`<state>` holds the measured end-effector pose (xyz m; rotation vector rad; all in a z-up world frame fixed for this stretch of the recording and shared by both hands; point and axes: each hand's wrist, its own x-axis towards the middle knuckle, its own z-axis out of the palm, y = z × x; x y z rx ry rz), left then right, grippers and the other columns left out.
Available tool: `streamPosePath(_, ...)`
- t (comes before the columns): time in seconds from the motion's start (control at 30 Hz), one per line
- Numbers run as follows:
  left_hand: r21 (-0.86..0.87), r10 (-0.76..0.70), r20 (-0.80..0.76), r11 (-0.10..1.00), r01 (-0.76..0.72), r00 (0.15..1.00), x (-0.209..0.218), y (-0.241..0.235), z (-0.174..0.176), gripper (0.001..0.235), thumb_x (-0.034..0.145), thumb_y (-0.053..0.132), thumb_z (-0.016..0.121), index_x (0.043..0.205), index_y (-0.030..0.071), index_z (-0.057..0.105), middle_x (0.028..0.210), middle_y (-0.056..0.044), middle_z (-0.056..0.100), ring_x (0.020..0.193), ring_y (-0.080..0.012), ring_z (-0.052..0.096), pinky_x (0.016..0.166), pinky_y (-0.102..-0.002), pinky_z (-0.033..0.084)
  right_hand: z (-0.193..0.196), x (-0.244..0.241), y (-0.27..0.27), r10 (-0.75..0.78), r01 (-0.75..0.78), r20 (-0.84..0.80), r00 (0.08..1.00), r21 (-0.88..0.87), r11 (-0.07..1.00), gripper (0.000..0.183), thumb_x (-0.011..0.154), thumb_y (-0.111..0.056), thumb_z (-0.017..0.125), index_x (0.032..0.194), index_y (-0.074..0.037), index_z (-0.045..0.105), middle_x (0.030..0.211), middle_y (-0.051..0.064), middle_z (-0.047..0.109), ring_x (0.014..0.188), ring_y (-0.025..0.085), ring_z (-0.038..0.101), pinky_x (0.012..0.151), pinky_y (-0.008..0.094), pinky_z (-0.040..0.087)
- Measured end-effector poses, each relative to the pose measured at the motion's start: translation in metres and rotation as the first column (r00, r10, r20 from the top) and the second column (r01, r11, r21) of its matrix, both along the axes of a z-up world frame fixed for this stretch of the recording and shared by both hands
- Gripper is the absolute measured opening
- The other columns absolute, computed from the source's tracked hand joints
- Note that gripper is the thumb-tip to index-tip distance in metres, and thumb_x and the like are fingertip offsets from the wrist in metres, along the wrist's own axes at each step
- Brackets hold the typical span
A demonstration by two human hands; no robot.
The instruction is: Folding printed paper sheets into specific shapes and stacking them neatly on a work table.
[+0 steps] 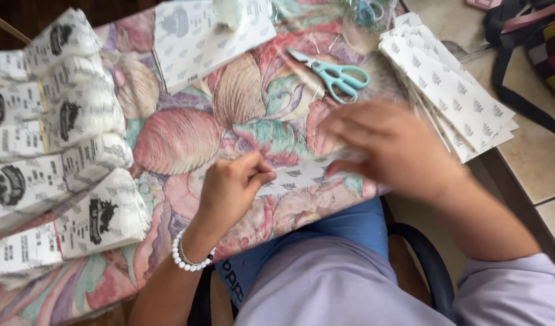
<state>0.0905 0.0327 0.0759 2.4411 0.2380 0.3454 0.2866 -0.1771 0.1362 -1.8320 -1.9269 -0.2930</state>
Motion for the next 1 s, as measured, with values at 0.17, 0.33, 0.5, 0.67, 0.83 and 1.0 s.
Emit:
streamPosePath(0.17,0.005,-0.122,0.082,0.993,0.122,0.989,0.016,0.007,0.038,0.015,0.084,0.024,0.082,0.090,0.012,0.077,0.077,0.003,0.079,0.055,-0.0064,0.068,0.053,-0.022,0.055,-0.034,-0.017,0.020,-0.070,0.086,0.250,0.966,-0.053,0.995,0.030,0.106,-0.035,0.064,0.085,-0.015,0.055,0.063,-0.002,0.057,0.061,0.021,0.060,0.062,0.035,0.044)
streamPosePath(0.33,-0.115,-0.079,0.009,0.990,0.079,0.997,0.018,0.047,0.056,0.010,0.084,0.020,0.081,0.088,0.011,0.083,0.076,0.001,0.082,0.044,-0.0009,0.058,0.041,-0.014,0.050,-0.019,0.045,-0.014,-0.045,0.045,-0.002,0.999,-0.086,0.995,0.008,0.097,-0.026,0.072,0.089,-0.024,0.074,0.064,-0.009,0.073,0.064,0.008,0.075,0.069,0.031,0.060)
streamPosePath(0.5,0.325,0.470,0.255,0.782,-0.533,0.845,0.037,0.163,0.009,0.013,0.103,0.012,0.077,0.089,0.010,0.079,0.069,0.001,0.074,0.046,-0.0029,0.048,0.040,-0.015,0.027,-0.031,0.162,-0.062,-0.825,0.749,-0.114,0.554,-0.364,0.553,0.045,0.118,-0.030,0.067,0.084,-0.001,0.071,0.058,0.011,0.057,0.054,0.023,0.047,0.050,0.039,0.034)
streamPosePath(0.67,0.437,0.427,0.062,0.801,-0.409,0.902,0.073,0.226,-0.044,0.050,0.077,0.036,0.087,0.119,0.012,0.078,0.131,-0.017,0.069,0.117,-0.0354,0.065,0.098,-0.047,0.051,-0.077,0.170,-0.032,-0.871,0.853,0.063,0.488,-0.246,0.460,0.027,0.106,-0.030,0.073,0.122,-0.009,0.081,0.108,0.018,0.075,0.080,0.033,0.060,0.066,0.045,0.048)
streamPosePath(0.83,0.425,0.364,0.143,0.817,-0.389,0.920,0.082,0.249,-0.096,0.026,0.082,0.021,0.086,0.108,0.016,0.083,0.117,-0.012,0.076,0.107,-0.0321,0.068,0.087,-0.045,0.055,-0.066,0.100,0.099,-0.566,0.566,-0.068,0.822,-0.021,0.824,0.035,0.101,-0.019,0.076,0.131,-0.001,0.074,0.137,0.024,0.066,0.119,0.038,0.061,0.104,0.054,0.052)
streamPosePath(1.0,0.496,0.375,0.199,0.759,-0.423,0.906,0.093,0.257,-0.127,0.018,0.091,0.033,0.076,0.105,0.024,0.082,0.109,-0.002,0.077,0.101,-0.0285,0.070,0.089,-0.043,0.053,-0.088,0.061,0.267,0.070,-0.054,-0.101,0.992,0.156,0.986,0.026,0.094,-0.015,0.076,0.118,-0.006,0.075,0.120,0.018,0.071,0.110,0.041,0.069,0.085,0.047,0.058)
